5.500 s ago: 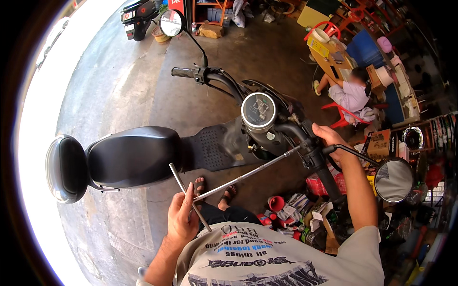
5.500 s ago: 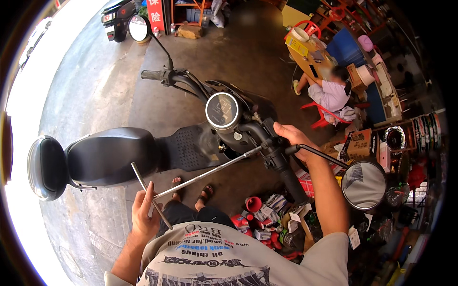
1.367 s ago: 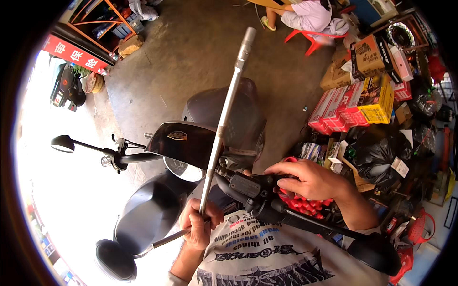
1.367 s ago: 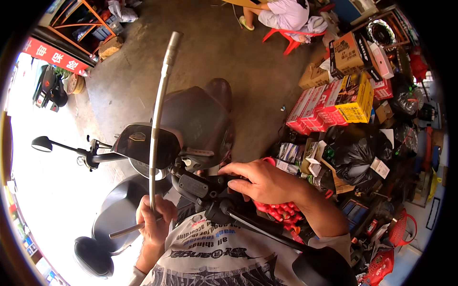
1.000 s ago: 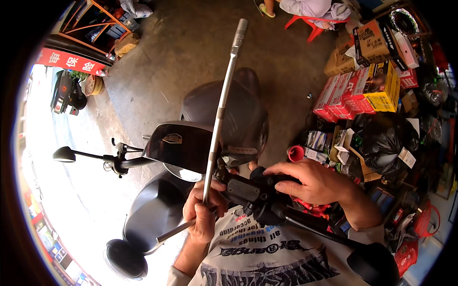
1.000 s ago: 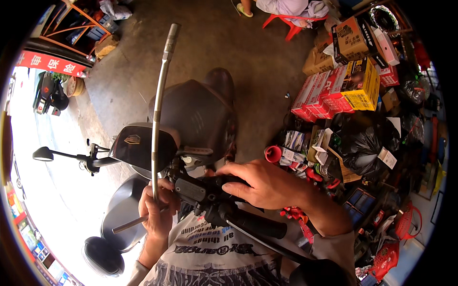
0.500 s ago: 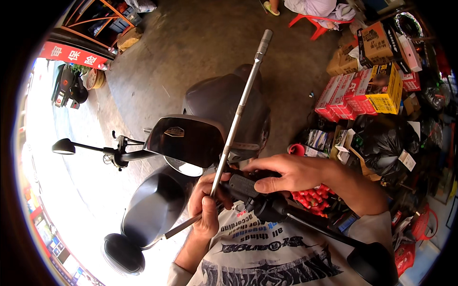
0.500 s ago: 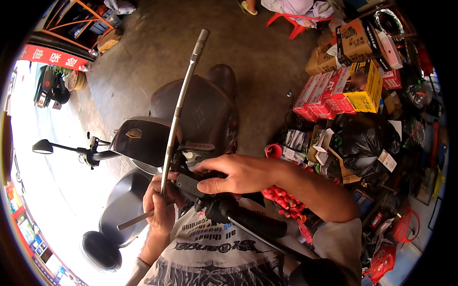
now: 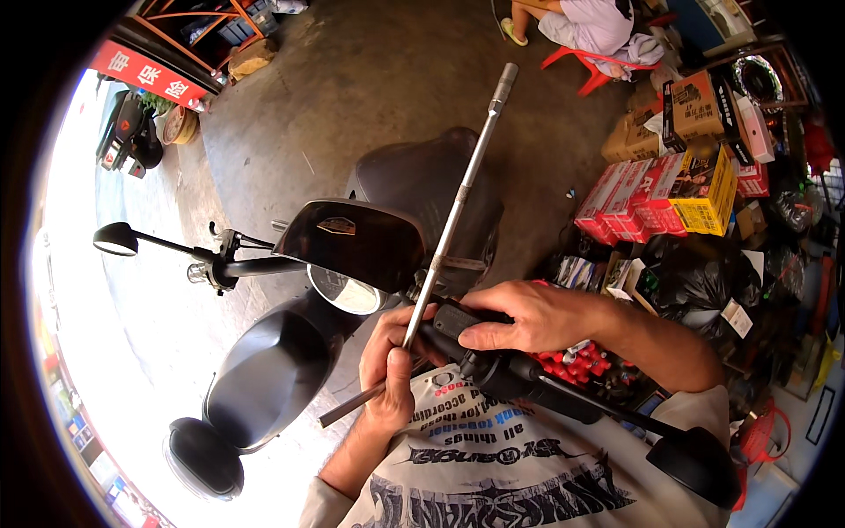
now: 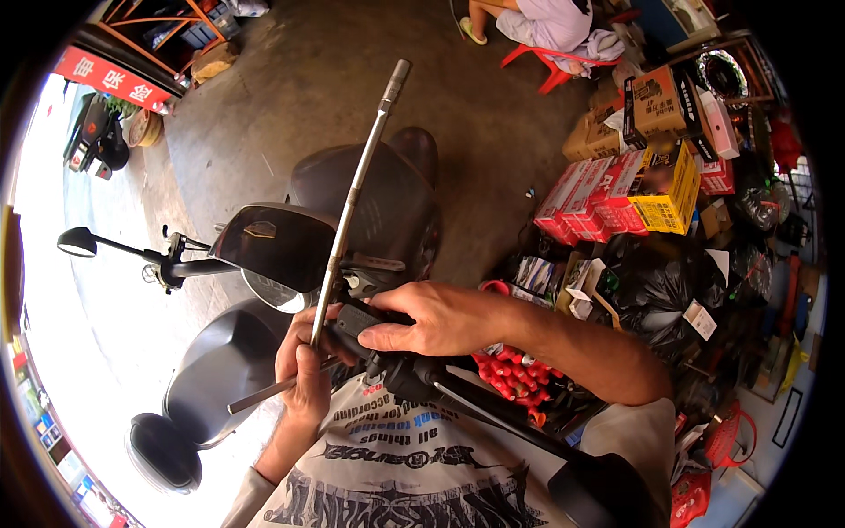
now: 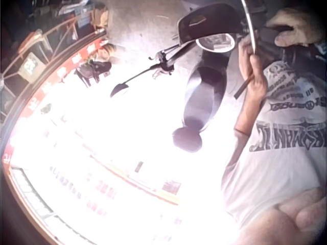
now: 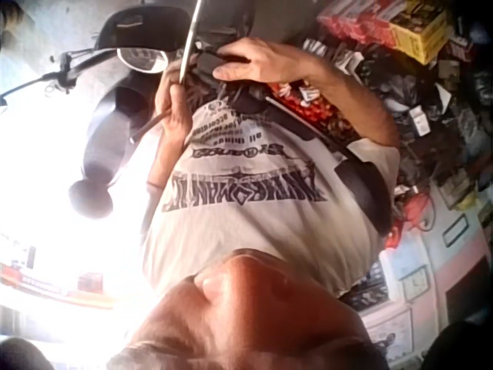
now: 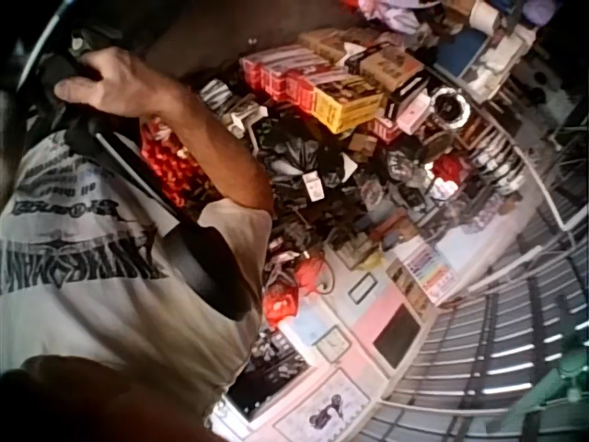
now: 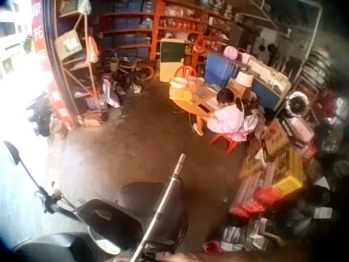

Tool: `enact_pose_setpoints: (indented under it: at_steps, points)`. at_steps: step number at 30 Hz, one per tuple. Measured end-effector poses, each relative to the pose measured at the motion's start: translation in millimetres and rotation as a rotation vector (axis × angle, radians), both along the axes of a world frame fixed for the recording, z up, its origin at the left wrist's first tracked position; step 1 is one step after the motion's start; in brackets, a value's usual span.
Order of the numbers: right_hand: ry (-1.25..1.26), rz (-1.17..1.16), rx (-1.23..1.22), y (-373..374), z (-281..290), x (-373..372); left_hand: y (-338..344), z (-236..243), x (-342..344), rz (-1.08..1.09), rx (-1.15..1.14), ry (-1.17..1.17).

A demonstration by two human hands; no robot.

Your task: The person uses a wrench to tighten bolts on the handlebar of a scooter. They then move the scooter outside the shop and park it next to another scooter.

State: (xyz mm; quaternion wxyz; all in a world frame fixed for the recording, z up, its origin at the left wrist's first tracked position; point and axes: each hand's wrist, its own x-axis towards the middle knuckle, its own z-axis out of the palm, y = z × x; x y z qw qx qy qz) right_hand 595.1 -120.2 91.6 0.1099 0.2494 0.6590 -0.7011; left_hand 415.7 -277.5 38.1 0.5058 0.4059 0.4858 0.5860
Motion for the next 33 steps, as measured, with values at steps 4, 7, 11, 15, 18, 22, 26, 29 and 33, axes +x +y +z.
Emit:
enact_pose_setpoints:
  at_steps: [4, 7, 11, 15, 18, 22, 26, 29, 33]
  points:
    - [-0.011, 0.015, -0.084, 1, -10, 1, -1, 1, 1, 0.002, 0.004, -0.016]
    - [0.046, -0.025, -0.099, -2, -15, 2, 0, 2, 1, -0.001, 0.007, 0.0]
    - [0.024, -0.057, 0.029, -5, -4, 1, 0, 1, 1, 0.01, -0.019, 0.019]
    - [-0.002, -0.037, 0.01, 1, 5, -2, 3, 4, 6, 0.057, -0.028, -0.014]
    - [0.044, -0.037, -0.061, 2, -12, 1, 5, 3, 5, 0.057, 0.01, 0.011]
    - [0.029, -0.045, -0.051, 2, -12, 1, 7, 9, 7, 0.067, -0.043, 0.014]
    - [-0.016, -0.019, 0.026, 4, 2, -4, 7, 3, 5, 0.07, -0.037, -0.027]
    - [-0.04, -0.015, 0.02, 6, 6, -4, 7, 2, 4, 0.068, -0.018, -0.032]
    - [-0.062, 0.002, 0.006, 4, 6, -6, 5, 3, 6, 0.077, -0.035, -0.046]
